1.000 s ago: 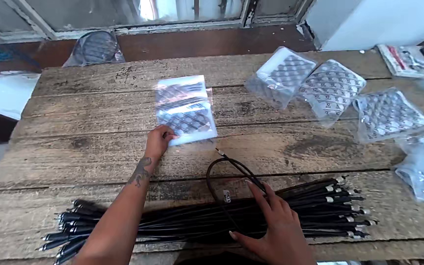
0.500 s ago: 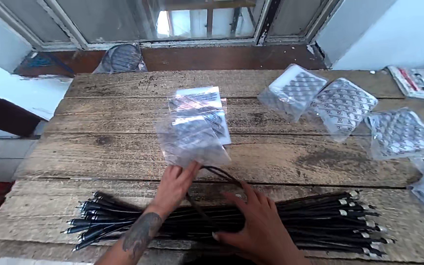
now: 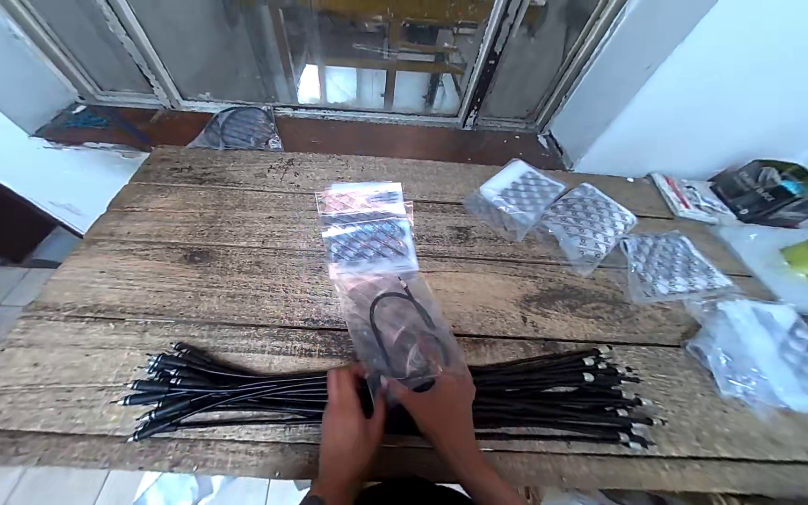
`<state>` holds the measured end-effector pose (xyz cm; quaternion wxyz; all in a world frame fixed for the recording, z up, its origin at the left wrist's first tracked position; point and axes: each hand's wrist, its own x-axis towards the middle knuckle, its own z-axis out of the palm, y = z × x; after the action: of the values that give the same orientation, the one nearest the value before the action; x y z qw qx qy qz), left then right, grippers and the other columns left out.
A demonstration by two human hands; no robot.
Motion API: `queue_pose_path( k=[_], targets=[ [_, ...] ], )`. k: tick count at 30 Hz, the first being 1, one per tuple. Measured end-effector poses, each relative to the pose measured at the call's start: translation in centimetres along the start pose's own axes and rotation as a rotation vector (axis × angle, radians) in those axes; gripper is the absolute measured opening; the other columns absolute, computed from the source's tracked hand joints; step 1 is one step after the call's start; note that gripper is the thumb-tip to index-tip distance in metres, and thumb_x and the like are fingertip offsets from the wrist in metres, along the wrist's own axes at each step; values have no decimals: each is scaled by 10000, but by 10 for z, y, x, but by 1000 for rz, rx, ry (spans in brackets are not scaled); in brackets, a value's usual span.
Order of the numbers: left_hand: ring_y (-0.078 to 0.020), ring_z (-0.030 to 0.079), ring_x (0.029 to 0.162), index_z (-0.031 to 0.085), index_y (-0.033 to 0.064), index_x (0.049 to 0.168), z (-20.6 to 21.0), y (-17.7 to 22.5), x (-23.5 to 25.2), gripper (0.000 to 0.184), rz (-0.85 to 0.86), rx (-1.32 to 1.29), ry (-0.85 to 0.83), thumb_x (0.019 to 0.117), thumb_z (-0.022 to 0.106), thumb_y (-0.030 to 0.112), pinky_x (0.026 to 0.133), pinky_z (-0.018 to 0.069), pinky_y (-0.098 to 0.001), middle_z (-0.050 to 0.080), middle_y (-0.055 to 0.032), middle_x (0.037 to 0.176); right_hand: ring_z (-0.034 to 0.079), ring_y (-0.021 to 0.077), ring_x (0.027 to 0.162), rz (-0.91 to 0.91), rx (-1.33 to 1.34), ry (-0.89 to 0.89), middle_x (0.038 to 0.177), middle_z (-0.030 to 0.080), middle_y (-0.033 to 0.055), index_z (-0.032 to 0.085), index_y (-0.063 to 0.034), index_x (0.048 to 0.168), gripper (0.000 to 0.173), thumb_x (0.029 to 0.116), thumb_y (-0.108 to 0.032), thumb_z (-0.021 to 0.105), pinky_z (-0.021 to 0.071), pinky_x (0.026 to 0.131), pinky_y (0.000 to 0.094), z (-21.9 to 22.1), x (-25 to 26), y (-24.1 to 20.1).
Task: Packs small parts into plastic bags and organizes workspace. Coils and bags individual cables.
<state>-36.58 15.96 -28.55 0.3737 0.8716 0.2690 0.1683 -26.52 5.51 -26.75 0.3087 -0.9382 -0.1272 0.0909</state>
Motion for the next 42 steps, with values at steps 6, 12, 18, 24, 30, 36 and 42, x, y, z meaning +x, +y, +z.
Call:
queue_pose_path(
  k=[6,12,18,24,30,36,42],
  targets=[
    [-332,682,874,696,-82,952,-10,16,-32,323,-154,-203,-766,1012,531,190,839,525,-513,691,-225,880,239,550,1477,-33,-244,-192,1616,252,334,484,-178,1537,1054,693,-754,742,220,1178,673,15,0,-15],
    [-235,685,815,731,10,945,-28,-26,-40,301,-355,-217,-608,996,590,272,814,549,-477,704,-122,852,516,424,1372,-657,-78,-240,1433,578,243,709,-44,1256,483,943,-410,691,423,1150,542,11,-30,59],
    [-247,659,795,711,-23,884,-29,-32,-55,287,-235,-197,-581,969,612,233,784,532,-464,679,-144,817,723,349,980,-978,-279,60,1006,741,159,766,-124,1024,153,877,-127,723,573,926,516,24,-22,68],
    [-156,695,1050,513,8,1398,-65,-72,-51,627,-505,-828,-676,948,672,414,941,588,-369,697,-54,1190,723,208,900,-924,2,-51,996,744,67,742,-154,1054,293,1022,-410,603,604,784,374,-15,-55,59],
    [-129,696,705,658,-15,968,-22,-39,-32,142,-745,-951,-175,1013,610,111,694,602,-304,715,-58,785,723,222,703,-111,55,-262,775,726,82,732,-22,968,438,1034,-419,560,613,698,490,-50,24,66],
    [-163,735,856,506,-84,1345,-54,-51,-46,518,-577,-601,-173,909,730,82,816,632,-368,730,-113,986,728,161,830,-4,515,-596,970,747,95,579,28,1342,453,973,-213,681,616,793,366,-4,0,55],
    [-161,725,913,550,-8,1287,-147,-22,159,327,-466,-1065,224,1111,405,227,827,613,-328,726,-87,1054,715,188,817,-254,794,-315,1108,723,130,372,-62,1553,530,1080,-254,515,604,771,394,-19,148,-125]
  ],
)
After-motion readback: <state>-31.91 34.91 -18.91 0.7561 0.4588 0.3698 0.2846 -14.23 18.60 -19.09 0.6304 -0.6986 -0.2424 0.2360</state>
